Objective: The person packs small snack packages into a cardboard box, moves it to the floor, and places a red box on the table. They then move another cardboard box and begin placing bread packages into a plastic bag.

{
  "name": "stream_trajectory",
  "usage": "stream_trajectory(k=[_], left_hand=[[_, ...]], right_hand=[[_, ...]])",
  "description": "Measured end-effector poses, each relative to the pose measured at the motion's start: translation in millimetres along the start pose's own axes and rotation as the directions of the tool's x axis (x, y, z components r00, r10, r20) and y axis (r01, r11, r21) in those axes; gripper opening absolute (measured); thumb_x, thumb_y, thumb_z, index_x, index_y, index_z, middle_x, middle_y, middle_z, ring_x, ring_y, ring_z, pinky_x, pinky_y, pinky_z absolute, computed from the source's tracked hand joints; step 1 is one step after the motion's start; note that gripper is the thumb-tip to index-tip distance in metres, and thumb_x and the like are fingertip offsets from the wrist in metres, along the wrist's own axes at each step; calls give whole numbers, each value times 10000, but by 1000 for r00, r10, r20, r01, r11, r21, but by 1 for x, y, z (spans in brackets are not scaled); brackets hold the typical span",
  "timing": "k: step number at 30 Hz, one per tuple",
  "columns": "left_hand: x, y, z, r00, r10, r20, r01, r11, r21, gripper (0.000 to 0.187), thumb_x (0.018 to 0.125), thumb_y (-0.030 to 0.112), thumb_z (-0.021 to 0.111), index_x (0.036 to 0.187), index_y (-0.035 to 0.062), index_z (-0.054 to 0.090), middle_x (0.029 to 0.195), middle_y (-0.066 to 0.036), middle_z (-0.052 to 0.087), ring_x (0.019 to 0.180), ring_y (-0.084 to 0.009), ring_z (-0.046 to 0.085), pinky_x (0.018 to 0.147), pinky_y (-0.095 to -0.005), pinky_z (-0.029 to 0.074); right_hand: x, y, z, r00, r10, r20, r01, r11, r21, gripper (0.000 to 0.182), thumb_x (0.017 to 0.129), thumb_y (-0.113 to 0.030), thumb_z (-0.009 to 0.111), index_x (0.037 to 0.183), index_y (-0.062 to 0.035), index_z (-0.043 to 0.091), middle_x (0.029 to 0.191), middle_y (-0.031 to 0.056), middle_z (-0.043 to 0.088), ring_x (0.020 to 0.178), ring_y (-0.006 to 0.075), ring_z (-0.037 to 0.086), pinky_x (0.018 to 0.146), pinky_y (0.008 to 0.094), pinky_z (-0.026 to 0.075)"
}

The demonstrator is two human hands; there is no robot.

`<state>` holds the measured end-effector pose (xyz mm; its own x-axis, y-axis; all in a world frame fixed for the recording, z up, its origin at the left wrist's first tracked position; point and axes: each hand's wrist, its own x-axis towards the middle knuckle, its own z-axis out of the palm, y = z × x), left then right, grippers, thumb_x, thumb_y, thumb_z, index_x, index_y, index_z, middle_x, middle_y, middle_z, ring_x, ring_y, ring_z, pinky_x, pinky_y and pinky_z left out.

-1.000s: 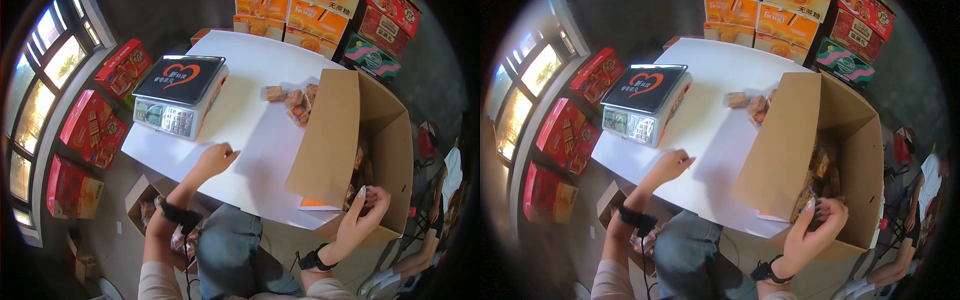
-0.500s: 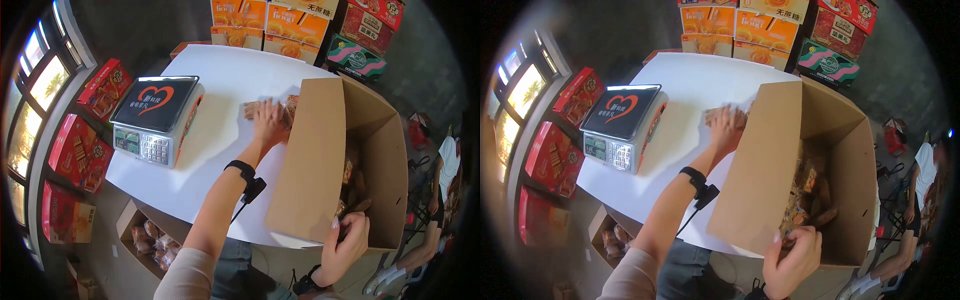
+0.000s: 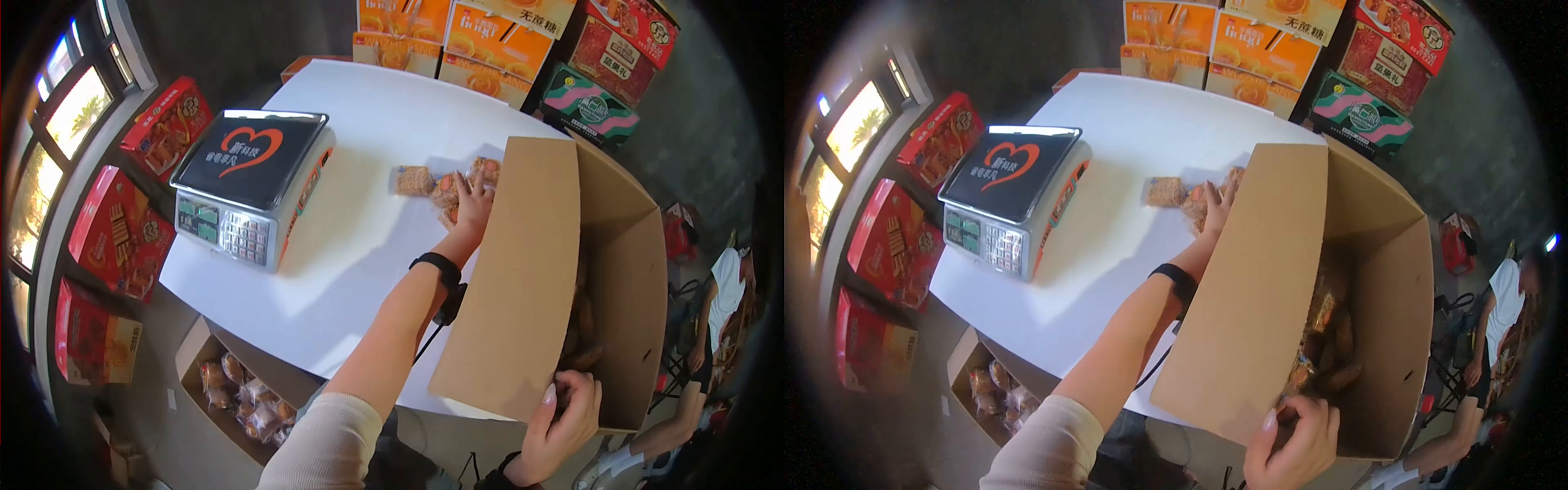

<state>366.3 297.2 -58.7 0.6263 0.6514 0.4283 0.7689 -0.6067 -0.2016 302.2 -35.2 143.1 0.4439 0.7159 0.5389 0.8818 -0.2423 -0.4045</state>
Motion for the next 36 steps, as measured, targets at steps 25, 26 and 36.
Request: stream_trajectory(k=[25, 26, 36], left_hand=[[-7, -68, -64, 985, 34, 170, 20, 953, -304, 560, 820, 401, 508, 1286, 126, 365, 1350, -109, 338, 1253, -278, 304, 971, -518, 268], [5, -56, -37, 991, 84, 106, -43, 940, -339, 575, 830, 394, 493, 1319, 143, 323, 1404, -95, 261, 1296, -278, 233, 998, -536, 225], [-21, -44, -1, 990, -30, 139, 65, 966, -251, 549, 807, 370, 501, 1281, 121, 380, 1356, -91, 326, 1284, -335, 231, 1002, -609, 124]], right_hand=[[-14, 16, 6, 997, 82, 4, -81, 971, 223, 350, 802, -140, 504, 1091, 36, 418, 706, 57, 454, 597, 120, 404, 514, 215, 312], [-14, 17, 4, 997, 65, 30, -70, 974, 215, 361, 812, -156, 495, 1108, 41, 431, 718, 66, 479, 584, 121, 406, 506, 215, 311], [6, 2, 3, 997, -77, -21, 78, 995, 68, 405, 870, -259, 510, 1116, 63, 494, 703, 91, 521, 513, 143, 392, 444, 239, 311]])
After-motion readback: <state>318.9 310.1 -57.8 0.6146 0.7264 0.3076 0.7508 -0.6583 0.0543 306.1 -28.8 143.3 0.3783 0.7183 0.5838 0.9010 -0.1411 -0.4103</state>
